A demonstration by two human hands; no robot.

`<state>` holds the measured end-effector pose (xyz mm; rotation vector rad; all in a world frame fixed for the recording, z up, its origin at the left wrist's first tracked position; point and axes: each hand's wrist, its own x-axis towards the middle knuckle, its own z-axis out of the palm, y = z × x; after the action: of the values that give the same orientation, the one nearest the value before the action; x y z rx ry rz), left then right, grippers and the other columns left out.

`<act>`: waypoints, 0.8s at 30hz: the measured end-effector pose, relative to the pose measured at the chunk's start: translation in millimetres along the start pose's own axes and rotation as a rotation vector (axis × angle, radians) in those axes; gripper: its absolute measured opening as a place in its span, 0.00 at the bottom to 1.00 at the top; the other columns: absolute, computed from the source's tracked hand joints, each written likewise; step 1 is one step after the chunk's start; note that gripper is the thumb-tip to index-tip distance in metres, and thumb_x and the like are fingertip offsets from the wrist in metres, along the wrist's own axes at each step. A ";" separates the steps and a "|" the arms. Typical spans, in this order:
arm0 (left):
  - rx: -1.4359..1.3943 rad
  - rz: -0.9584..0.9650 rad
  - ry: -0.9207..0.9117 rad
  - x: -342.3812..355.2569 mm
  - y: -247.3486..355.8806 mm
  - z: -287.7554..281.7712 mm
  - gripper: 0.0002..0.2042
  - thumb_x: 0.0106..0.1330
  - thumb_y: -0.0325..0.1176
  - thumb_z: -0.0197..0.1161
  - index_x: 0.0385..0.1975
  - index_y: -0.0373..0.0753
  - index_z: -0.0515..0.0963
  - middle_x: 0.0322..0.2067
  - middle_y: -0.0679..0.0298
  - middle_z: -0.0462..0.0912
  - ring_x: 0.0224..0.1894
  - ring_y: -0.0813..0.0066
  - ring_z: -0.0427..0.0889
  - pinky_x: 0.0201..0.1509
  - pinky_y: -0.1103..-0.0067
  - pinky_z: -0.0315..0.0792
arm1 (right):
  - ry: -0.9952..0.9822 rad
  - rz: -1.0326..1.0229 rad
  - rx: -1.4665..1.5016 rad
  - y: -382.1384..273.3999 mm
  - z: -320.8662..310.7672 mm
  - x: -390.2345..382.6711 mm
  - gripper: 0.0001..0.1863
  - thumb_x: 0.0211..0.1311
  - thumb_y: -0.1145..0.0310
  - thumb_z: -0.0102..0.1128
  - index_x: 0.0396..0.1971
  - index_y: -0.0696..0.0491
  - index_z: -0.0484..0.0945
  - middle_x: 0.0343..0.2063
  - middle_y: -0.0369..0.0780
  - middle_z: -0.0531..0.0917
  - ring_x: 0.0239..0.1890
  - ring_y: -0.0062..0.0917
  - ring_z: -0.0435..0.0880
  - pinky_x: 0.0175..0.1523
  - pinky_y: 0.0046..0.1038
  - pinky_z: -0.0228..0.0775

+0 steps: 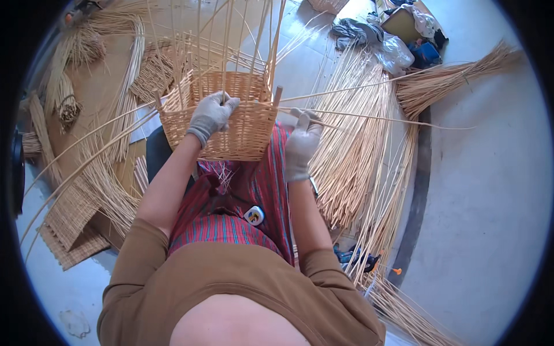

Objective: Weaving a rectangular wicker basket using long reeds.

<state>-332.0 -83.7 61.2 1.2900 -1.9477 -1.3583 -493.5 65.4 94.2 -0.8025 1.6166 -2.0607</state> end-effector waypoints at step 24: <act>-0.333 0.203 0.447 -119.3 -147.9 -113.1 0.10 0.79 0.30 0.59 0.54 0.34 0.78 0.55 0.58 0.80 0.56 0.71 0.79 0.65 0.72 0.73 | -1.417 -0.897 -0.312 -15.6 170.6 -175.3 0.06 0.58 0.59 0.67 0.29 0.44 0.84 0.29 0.37 0.85 0.39 0.38 0.86 0.51 0.40 0.74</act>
<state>-124.1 -47.6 -5.0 1.0876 -1.4357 -1.1183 -248.9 53.3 104.0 -2.5872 0.6942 -0.8700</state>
